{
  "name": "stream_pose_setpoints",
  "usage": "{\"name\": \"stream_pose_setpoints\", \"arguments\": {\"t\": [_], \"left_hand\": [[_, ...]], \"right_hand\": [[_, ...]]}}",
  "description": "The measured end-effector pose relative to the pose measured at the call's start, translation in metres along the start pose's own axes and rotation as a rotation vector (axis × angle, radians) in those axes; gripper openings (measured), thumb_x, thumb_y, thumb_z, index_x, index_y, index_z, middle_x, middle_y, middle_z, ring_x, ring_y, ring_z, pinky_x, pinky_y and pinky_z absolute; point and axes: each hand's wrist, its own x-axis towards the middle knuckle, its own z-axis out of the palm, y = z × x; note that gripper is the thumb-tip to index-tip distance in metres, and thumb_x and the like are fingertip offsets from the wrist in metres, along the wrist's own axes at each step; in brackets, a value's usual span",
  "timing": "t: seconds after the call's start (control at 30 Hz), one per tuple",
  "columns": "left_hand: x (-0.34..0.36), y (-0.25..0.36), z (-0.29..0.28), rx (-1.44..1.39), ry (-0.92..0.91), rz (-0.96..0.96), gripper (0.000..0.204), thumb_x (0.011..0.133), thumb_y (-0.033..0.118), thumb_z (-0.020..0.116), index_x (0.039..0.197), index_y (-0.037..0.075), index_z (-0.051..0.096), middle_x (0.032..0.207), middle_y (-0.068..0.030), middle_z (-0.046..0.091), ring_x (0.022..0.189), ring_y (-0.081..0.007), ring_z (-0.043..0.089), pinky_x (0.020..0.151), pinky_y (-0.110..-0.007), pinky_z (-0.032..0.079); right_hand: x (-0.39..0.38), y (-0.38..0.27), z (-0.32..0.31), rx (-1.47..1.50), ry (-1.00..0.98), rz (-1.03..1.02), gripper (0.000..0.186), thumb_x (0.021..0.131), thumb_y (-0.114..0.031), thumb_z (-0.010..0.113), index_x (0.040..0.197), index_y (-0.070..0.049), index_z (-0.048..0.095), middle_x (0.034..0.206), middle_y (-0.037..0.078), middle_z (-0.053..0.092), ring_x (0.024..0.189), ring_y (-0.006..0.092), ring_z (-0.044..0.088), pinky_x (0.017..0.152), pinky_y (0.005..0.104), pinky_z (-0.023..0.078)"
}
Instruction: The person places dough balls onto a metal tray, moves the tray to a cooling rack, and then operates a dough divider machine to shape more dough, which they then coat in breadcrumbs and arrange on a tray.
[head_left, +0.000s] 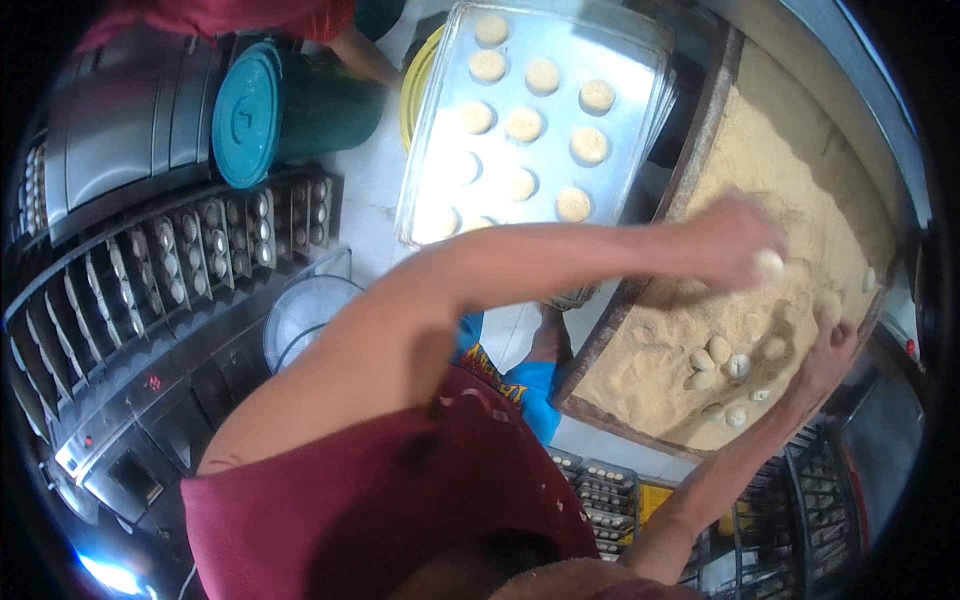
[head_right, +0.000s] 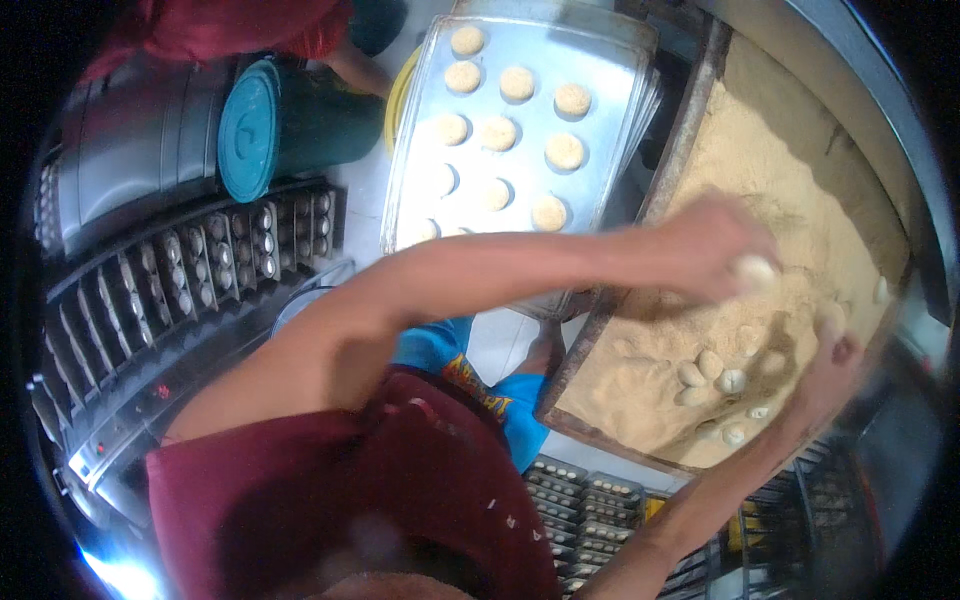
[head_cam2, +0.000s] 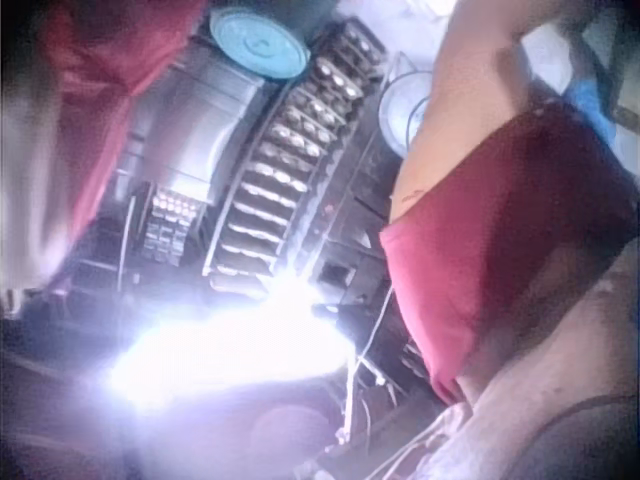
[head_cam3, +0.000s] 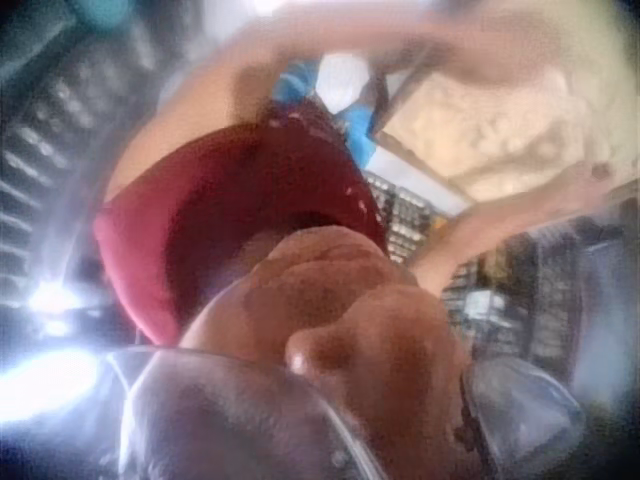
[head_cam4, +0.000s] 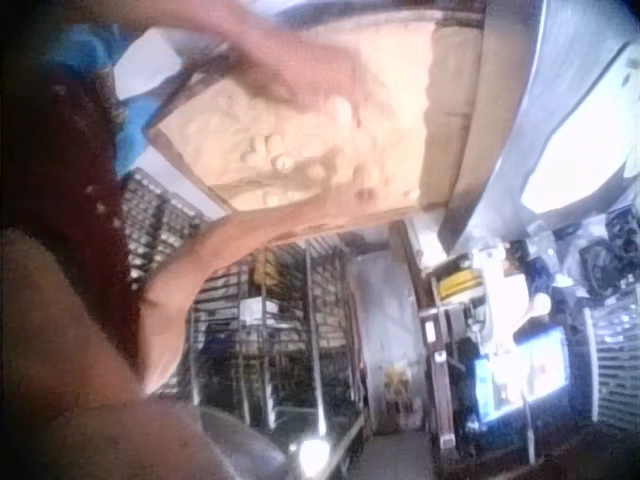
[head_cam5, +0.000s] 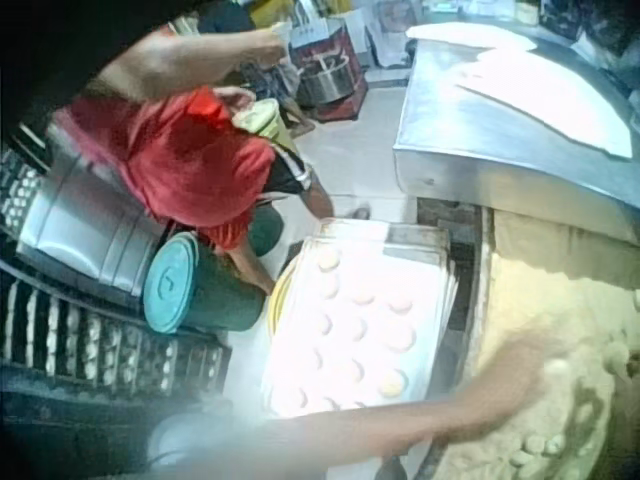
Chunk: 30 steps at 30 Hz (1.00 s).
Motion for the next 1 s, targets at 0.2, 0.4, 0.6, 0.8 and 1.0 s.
{"name": "stream_pose_setpoints", "arguments": {"t": [0.2,0.4,0.6,0.8,1.0], "left_hand": [[-0.052,-0.127,-0.192,0.282,0.210,-0.511,0.045,0.080,0.037,0.076,0.113,0.007,0.069,0.102,-0.0157,0.073,0.095,-0.0305,0.070,0.084,-0.040,0.054],[-0.051,-0.214,-0.246,0.452,0.024,-0.561,0.043,0.081,0.031,0.072,0.118,0.008,0.069,0.100,-0.0142,0.074,0.095,-0.0305,0.070,0.089,-0.041,0.052],[-0.066,-0.226,-0.246,0.578,0.040,-0.340,0.040,0.089,0.030,0.065,0.122,0.009,0.066,0.119,-0.0106,0.070,0.116,-0.0285,0.062,0.107,-0.048,0.038],[-0.105,-0.238,-0.226,0.737,-0.007,0.030,0.065,0.098,0.051,0.050,0.144,0.006,0.045,0.153,-0.0155,0.040,0.145,-0.0306,0.033,0.120,-0.051,0.022],[-0.106,-0.234,-0.228,0.702,-0.045,0.041,0.078,0.097,0.061,0.045,0.150,0.004,0.035,0.158,-0.0178,0.031,0.149,-0.0325,0.024,0.123,-0.052,0.014]], "right_hand": [[-0.059,-0.187,0.210,-0.031,-0.362,-0.164,0.038,0.087,-0.028,0.072,0.115,-0.004,0.061,0.108,0.007,0.066,0.093,0.0187,0.062,0.084,0.0339,0.050],[-0.025,-0.214,0.371,-0.052,-0.564,-0.262,0.041,0.088,-0.026,0.067,0.122,-0.005,0.060,0.112,0.019,0.068,0.097,0.0318,0.065,0.090,0.0423,0.049],[-0.028,-0.201,0.383,-0.320,-0.326,-0.684,0.049,0.090,-0.031,0.065,0.127,0.001,0.056,0.124,0.022,0.062,0.125,0.0381,0.052,0.105,0.0463,0.040],[-0.075,-0.199,0.389,-0.620,-0.461,-0.798,0.072,0.095,-0.041,0.059,0.145,0.003,0.033,0.155,0.025,0.029,0.147,0.0415,0.023,0.118,0.0567,0.020],[-0.074,-0.214,0.379,-0.615,-0.495,-0.733,0.072,0.097,-0.040,0.056,0.147,0.006,0.032,0.157,0.027,0.027,0.146,0.0423,0.025,0.119,0.0548,0.021]]}}
